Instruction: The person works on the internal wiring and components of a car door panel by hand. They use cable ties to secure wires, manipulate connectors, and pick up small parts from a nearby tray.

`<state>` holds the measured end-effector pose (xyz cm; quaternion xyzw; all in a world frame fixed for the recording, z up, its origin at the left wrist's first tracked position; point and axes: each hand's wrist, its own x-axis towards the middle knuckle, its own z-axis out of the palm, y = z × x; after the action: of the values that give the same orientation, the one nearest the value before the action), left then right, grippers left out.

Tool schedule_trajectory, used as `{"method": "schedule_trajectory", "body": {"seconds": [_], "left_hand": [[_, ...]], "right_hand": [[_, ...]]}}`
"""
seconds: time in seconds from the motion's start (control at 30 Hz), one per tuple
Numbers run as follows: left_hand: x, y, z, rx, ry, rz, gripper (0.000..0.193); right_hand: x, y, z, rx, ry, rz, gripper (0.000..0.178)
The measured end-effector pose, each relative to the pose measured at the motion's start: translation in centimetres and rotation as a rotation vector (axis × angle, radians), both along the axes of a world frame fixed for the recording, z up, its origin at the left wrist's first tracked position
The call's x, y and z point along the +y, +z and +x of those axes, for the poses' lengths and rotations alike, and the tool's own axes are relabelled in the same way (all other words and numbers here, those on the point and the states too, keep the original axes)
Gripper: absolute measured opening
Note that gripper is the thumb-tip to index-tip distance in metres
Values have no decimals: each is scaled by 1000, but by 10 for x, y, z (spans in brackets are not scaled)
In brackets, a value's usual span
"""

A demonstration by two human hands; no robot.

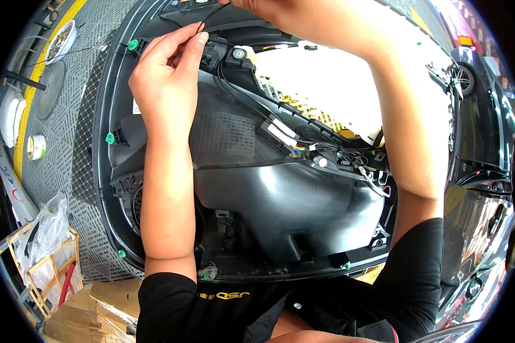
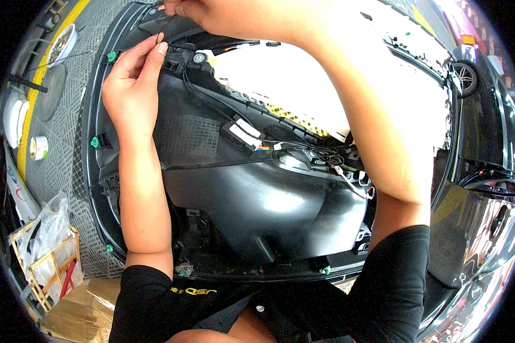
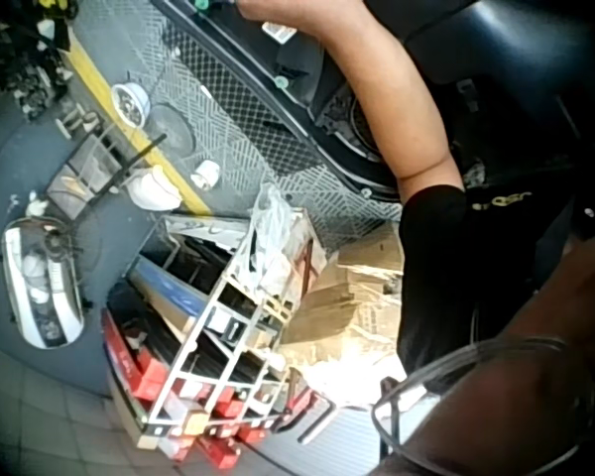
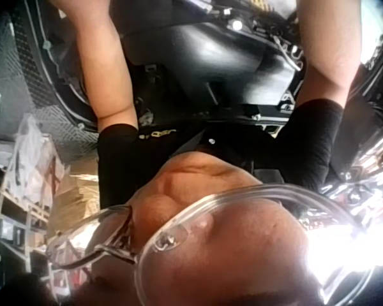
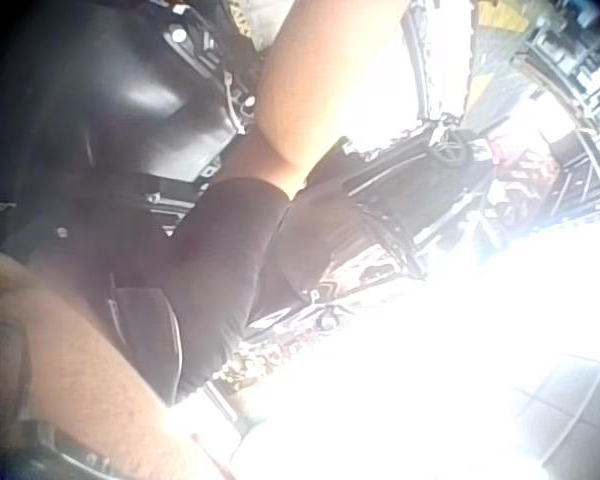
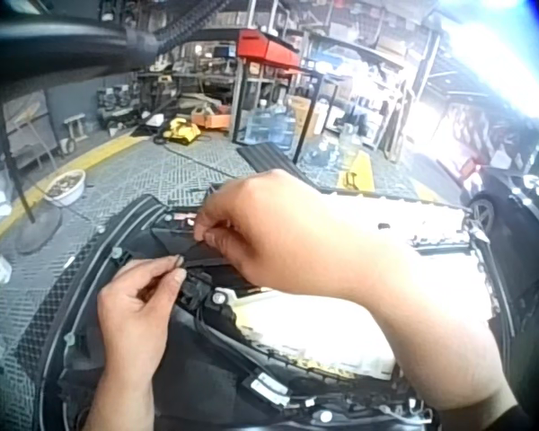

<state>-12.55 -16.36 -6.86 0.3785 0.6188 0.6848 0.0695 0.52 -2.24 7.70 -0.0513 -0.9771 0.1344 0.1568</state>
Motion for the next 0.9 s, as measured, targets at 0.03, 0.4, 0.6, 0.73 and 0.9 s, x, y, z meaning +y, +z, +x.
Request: {"method": "schedule_trajectory", "body": {"seconds": [0.03,0.4,0.6,0.73,0.9], "left_hand": [[0,1,0,12,5,6,20],[-4,4,1,29,-65,-207,24],[-5,3,0,285,-23,-228,25],[-5,9,4,122,-56,-122,25],[-3,-2,2,13,-63,-94,23]], "right_hand": [[-1,2,-1,-12,-17,-4,14],[-4,6,7,-63,7,-25,16],[-3,-10,2,-126,10,65,15],[-8,-19,0,-102,54,240,14],[-11,-36,-10,-59,74,374,13]]}}
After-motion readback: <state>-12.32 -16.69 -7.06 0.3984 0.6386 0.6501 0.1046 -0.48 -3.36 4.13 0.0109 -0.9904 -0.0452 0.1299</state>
